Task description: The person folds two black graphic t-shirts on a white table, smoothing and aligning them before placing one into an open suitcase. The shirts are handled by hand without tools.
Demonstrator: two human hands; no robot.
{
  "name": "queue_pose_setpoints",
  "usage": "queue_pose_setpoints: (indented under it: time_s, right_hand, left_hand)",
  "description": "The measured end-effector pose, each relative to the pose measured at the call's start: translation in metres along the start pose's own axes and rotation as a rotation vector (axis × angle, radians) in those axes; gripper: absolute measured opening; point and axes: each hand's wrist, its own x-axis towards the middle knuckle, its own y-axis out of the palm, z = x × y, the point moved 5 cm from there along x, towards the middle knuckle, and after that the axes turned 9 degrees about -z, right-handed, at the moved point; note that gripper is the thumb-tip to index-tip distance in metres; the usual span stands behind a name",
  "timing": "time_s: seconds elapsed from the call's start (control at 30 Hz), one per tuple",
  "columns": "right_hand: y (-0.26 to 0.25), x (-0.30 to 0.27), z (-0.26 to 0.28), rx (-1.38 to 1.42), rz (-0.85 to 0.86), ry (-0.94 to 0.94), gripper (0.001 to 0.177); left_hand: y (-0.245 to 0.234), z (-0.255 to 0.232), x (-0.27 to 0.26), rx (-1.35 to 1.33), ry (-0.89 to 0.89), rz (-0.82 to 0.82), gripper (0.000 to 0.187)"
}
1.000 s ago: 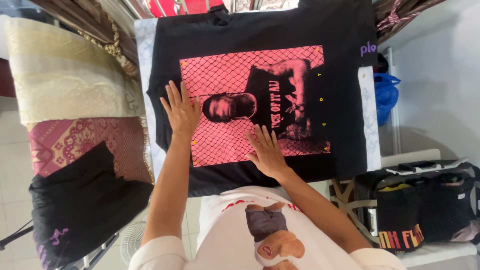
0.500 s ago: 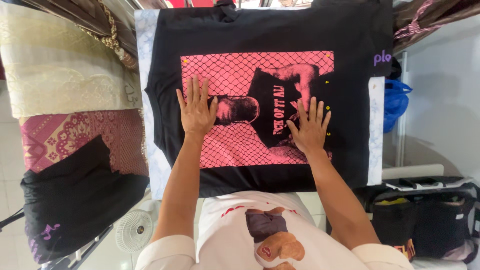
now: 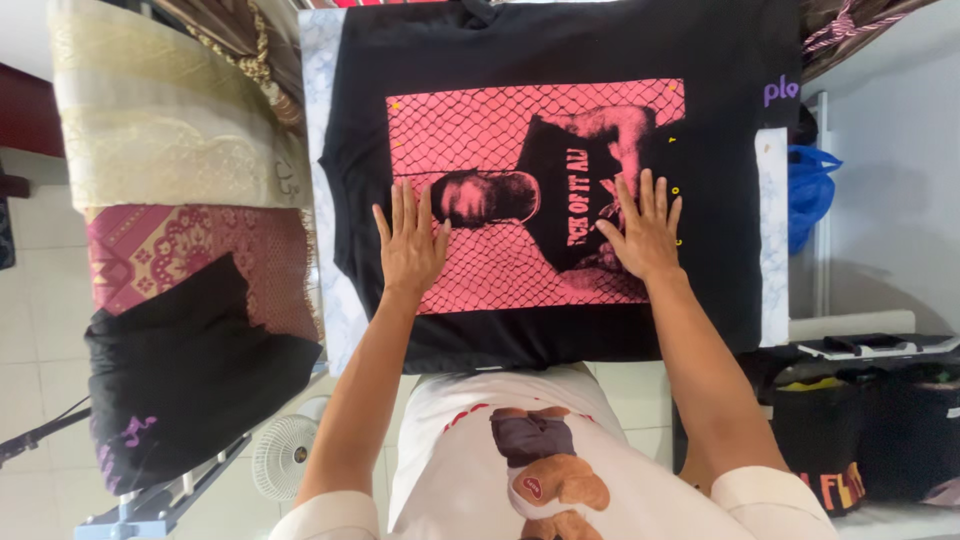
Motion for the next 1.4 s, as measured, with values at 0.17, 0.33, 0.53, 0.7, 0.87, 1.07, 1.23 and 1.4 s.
queue_pose_setpoints:
  time_s: [0.17,0.33,0.53,0.7,0.87,1.07,1.23,1.4]
  right_hand:
    - [0.013,-0.027,0.062,-0.071,-0.292,-0.09,0.081]
    - [0.056,-0.064,0.18,0.011,-0.208,-0.189,0.075]
    - [0.06,-0.088,0.182,0.033,-0.247,-0.158,0.071]
    - [0.042,-0.106,0.132,-0.056,-0.268,-0.032,0.067]
    - [0.024,-0.13,0.065,-0.079,-0.298,0.12,0.067]
    - [0.003,-0.156,-0.017,-0.066,-0.315,0.28,0.068]
    - [-0.006,-0.163,-0.077,-0.04,-0.275,0.409,0.069]
    - [-0.014,-0.162,-0.124,-0.054,-0.245,0.481,0.071]
  left_hand:
    - [-0.015,0.007,-0.03,0.035,-0.021,0.0,0.068]
    - [-0.015,-0.028,-0.06,-0.026,-0.019,-0.05,0.069]
    - [-0.02,-0.012,-0.082,-0.035,0.008,0.049,0.066]
    - [-0.021,-0.009,-0.084,-0.019,0.016,0.077,0.066]
    - [-0.021,-0.011,-0.082,-0.014,0.025,0.093,0.066]
    - [-0.024,-0.013,-0.082,-0.03,0.032,0.084,0.066]
    - [-0.024,-0.015,-0.081,-0.018,0.035,0.069,0.065]
    - [-0.023,-0.017,-0.081,-0.027,0.028,0.031,0.062]
